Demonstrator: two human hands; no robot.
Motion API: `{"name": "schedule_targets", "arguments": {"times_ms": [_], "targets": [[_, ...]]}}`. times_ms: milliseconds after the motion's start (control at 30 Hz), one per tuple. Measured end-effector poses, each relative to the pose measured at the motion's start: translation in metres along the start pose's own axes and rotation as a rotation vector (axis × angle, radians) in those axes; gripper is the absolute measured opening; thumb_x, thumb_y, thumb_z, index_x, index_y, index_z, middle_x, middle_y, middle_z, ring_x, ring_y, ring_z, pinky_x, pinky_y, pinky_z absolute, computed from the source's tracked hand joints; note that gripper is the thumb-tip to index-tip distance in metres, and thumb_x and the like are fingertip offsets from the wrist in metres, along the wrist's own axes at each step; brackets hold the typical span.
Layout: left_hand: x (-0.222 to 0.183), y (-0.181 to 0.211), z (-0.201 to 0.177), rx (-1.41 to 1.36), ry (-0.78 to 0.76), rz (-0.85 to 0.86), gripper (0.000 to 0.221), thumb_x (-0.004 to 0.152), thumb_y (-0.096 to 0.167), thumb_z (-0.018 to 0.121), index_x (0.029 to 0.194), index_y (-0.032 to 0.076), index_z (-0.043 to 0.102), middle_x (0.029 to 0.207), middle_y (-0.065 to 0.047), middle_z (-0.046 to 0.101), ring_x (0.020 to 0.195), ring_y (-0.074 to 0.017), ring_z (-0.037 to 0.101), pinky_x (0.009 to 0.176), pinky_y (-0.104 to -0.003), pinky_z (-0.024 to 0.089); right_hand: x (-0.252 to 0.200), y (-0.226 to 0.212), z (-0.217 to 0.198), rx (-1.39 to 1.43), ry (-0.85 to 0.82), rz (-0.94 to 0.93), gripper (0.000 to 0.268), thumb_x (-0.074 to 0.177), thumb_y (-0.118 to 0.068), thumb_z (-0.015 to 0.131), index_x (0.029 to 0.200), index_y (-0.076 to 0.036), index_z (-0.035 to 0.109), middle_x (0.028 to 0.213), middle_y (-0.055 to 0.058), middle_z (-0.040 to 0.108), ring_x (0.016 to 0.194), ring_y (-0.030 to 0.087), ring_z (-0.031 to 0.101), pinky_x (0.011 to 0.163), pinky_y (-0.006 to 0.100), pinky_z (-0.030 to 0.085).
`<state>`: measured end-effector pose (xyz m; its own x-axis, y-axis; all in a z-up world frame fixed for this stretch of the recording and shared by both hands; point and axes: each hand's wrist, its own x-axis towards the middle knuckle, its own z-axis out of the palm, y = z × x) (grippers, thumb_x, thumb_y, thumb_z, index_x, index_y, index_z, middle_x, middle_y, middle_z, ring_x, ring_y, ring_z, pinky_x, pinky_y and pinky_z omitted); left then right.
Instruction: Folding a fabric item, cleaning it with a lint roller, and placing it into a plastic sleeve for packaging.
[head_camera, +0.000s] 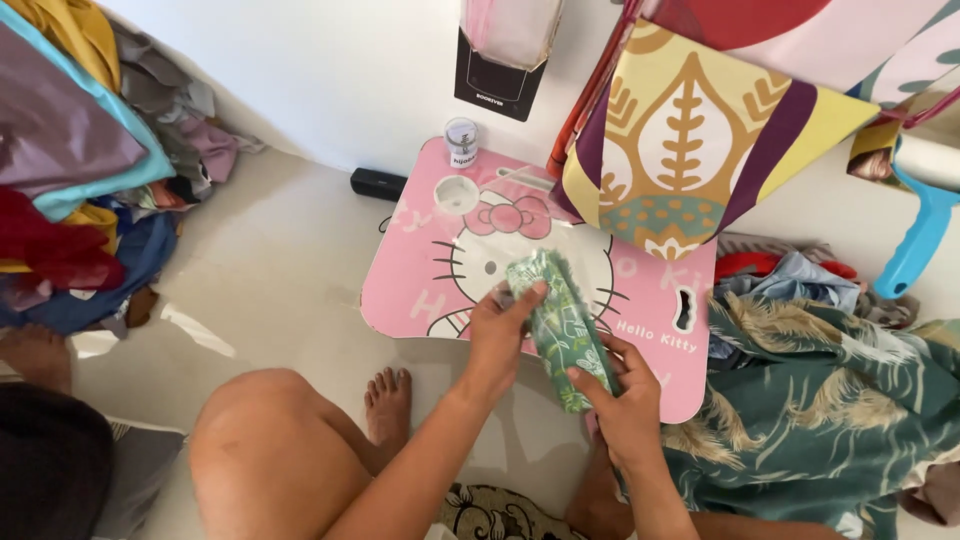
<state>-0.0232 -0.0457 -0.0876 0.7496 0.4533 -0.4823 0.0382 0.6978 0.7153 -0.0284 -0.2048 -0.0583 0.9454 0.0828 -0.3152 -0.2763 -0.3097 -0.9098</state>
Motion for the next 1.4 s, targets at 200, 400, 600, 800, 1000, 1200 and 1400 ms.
{"name": "schedule_targets", "arguments": {"times_ms": [200, 400, 600, 800, 1000, 1200, 1400], "targets": [[-0.033, -0.014, 0.000, 0.167, -0.280, -0.056, 0.054, 0.080, 0.027, 0.087, 0.079, 0.019, 0.034, 0.073, 0.006, 0.024, 0.068, -0.0099, 0.027, 0.064, -0.029, 0.026, 0.009, 0.012, -0.006, 0.050, 0.146, -0.114, 0.053, 0.074, -0.004, 0.085, 0.123, -0.006, 0.068, 0.107, 0.008, 0.075, 0.094, 0.018, 0.068, 0.078, 0.034, 0.057], [-0.012, -0.009, -0.003, -0.177, -0.245, -0.014, 0.038, 0.085, 0.029, 0.076, 0.116, 0.010, 0.064, 0.104, -0.003, 0.070, 0.099, -0.0206, 0.069, 0.081, -0.037, 0.058, -0.001, -0.009, -0.012, -0.073, -0.032, -0.134, 0.068, 0.070, -0.012, 0.086, 0.134, -0.016, 0.062, 0.150, 0.003, 0.061, 0.148, 0.028, 0.050, 0.113, 0.045, 0.050], [-0.004, 0.011, 0.003, -0.404, -0.069, -0.061, 0.040, 0.082, 0.019, 0.078, 0.118, 0.005, 0.067, 0.106, -0.008, 0.074, 0.095, -0.0241, 0.070, 0.080, -0.039, 0.058, -0.005, -0.005, -0.004, 0.147, -0.091, -0.132, 0.073, 0.070, -0.002, 0.084, 0.138, -0.010, 0.058, 0.139, 0.007, 0.067, 0.127, 0.019, 0.061, 0.081, 0.034, 0.060], [-0.010, 0.002, 0.004, -0.218, -0.097, -0.058, 0.047, 0.083, 0.026, 0.079, 0.124, 0.008, 0.066, 0.103, -0.004, 0.073, 0.084, -0.0165, 0.069, 0.053, -0.030, 0.053, -0.014, -0.003, 0.010, 0.236, 0.053, -0.159, 0.090, 0.073, 0.008, 0.077, 0.153, -0.008, 0.039, 0.136, 0.021, 0.068, 0.103, 0.019, 0.067, 0.082, 0.032, 0.059], [-0.022, -0.007, 0.008, -0.197, -0.285, -0.054, 0.059, 0.085, 0.026, 0.075, 0.139, 0.008, 0.057, 0.123, -0.008, 0.069, 0.112, -0.0249, 0.066, 0.091, -0.039, 0.054, -0.014, -0.004, 0.011, 0.293, 0.098, -0.341, 0.116, 0.073, 0.006, 0.077, 0.165, -0.015, 0.009, 0.136, 0.024, 0.060, 0.107, 0.024, 0.066, 0.084, 0.035, 0.055], [-0.004, 0.006, 0.004, -0.399, -0.185, -0.015, 0.047, 0.093, 0.045, 0.063, 0.122, 0.008, 0.065, 0.112, -0.008, 0.073, 0.104, -0.0240, 0.070, 0.089, -0.038, 0.056, -0.029, -0.010, 0.015, 0.014, 0.102, -0.430, 0.122, 0.073, 0.007, 0.080, 0.164, -0.021, 0.004, 0.132, 0.023, 0.068, 0.053, 0.006, 0.053, 0.048, 0.021, 0.048], [-0.043, 0.045, 0.029, -0.220, -0.049, -0.236, 0.068, 0.086, 0.035, 0.066, 0.149, 0.012, 0.052, 0.139, -0.008, 0.067, 0.127, -0.0240, 0.063, 0.102, -0.039, 0.052, -0.017, 0.018, 0.012, -0.109, 0.112, -0.688, 0.119, 0.082, -0.002, 0.079, 0.165, -0.020, -0.003, 0.136, 0.025, 0.066, 0.069, 0.009, 0.067, 0.054, 0.024, 0.049]]}}
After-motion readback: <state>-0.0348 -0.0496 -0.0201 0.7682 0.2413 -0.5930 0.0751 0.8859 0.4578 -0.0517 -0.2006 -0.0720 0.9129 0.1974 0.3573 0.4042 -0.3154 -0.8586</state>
